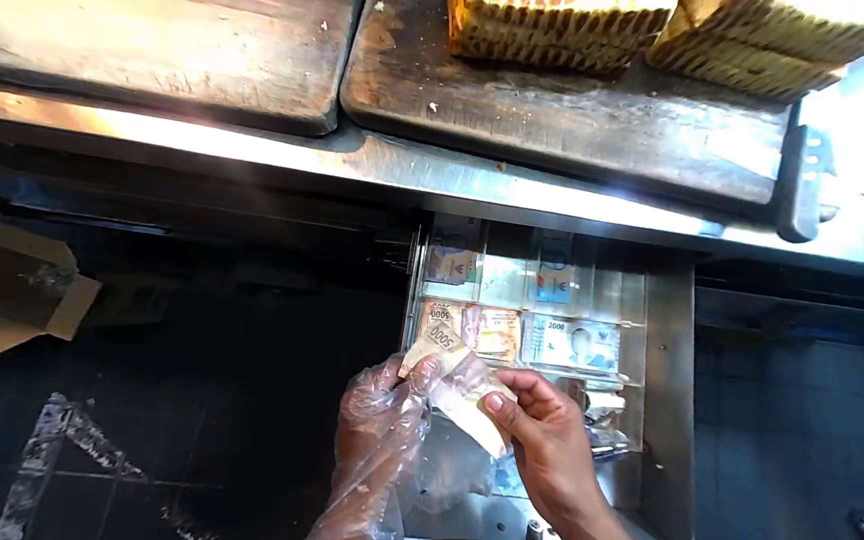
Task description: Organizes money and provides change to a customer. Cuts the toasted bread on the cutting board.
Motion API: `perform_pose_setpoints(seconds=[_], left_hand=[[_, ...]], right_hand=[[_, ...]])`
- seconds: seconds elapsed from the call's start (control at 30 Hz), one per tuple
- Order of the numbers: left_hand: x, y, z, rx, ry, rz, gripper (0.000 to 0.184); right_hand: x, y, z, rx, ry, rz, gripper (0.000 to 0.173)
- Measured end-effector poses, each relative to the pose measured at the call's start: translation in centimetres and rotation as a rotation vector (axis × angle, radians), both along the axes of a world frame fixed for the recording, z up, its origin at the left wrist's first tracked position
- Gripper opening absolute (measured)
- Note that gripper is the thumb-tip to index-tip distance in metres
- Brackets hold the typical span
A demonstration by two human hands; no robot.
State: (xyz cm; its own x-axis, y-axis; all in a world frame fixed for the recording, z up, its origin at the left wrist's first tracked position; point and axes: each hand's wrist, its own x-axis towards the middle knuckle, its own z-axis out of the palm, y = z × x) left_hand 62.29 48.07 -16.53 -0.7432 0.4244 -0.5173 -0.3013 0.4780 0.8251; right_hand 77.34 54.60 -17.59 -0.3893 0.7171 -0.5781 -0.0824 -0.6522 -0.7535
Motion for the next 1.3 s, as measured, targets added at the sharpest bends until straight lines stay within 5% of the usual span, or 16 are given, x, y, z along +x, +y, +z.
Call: perform_pose_setpoints(seconds=[0.17, 0.27, 0.4, 0.47, 0.57, 0.67, 0.8, 0.93, 1.07, 1.17, 1.3], left_hand=[[-0.4, -0.4, 1.2, 0.247, -0.092, 0.259, 0.020], [2.4, -2.0, 2.3, 0.295, -0.335, 0.161, 0.042], [3.0, -2.2, 3.9, 0.177, -0.178, 0.271, 0.014], [0.9, -3.0, 3.3, 0.205, -0.043, 0.291, 0.013], [-0.8, -4.1, 2.8, 0.192, -0.018, 0.328, 0.011], [-0.6, -4.4, 3.3, 0.143, -0.103, 0.356, 0.008], [-0.1, -4.1, 4.9, 0.126, -0.203, 0.316, 0.019], [-0.7, -4.7, 5.1, 0.276, -0.332, 0.290, 0.025], [-1.6, -4.7, 5.9, 0.337, -0.457, 0.241, 0.027], [-1.5, -3.7, 7.1, 0.285, -0.530, 0.159, 0.026], [-1.1, -2.1, 8.6, 0.352, -0.593, -0.016, 0.027]], right_hand=[[1.0, -0.7, 1.4, 0.043, -0.054, -0.073, 0.014], [0.9, -2.0, 2.3, 0.021, -0.020, -0.045, 0.015], [4.0, -3.8, 3.2, 0.129, -0.078, 0.241, 0.014], [7.9, -3.4, 2.4, 0.282, -0.239, 0.349, 0.017], [11.4, -2.6, 0.8, 0.611, -0.778, 0.732, 0.025], [8.4, -2.6, 0.7, 0.563, -1.061, 1.052, 0.051], [6.2, -3.9, -1.7, 0.795, -1.101, 1.032, 0.029], [8.0, -2.5, -0.5, 0.818, -0.842, 0.933, 0.013], [9.7, 1.7, 4.5, 0.721, -0.250, 0.613, 0.009], [6.8, 5.0, 8.7, 0.455, 0.182, 0.611, 0.009], [1.3, 5.5, 7.2, 0.486, 0.372, 0.657, 0.010]])
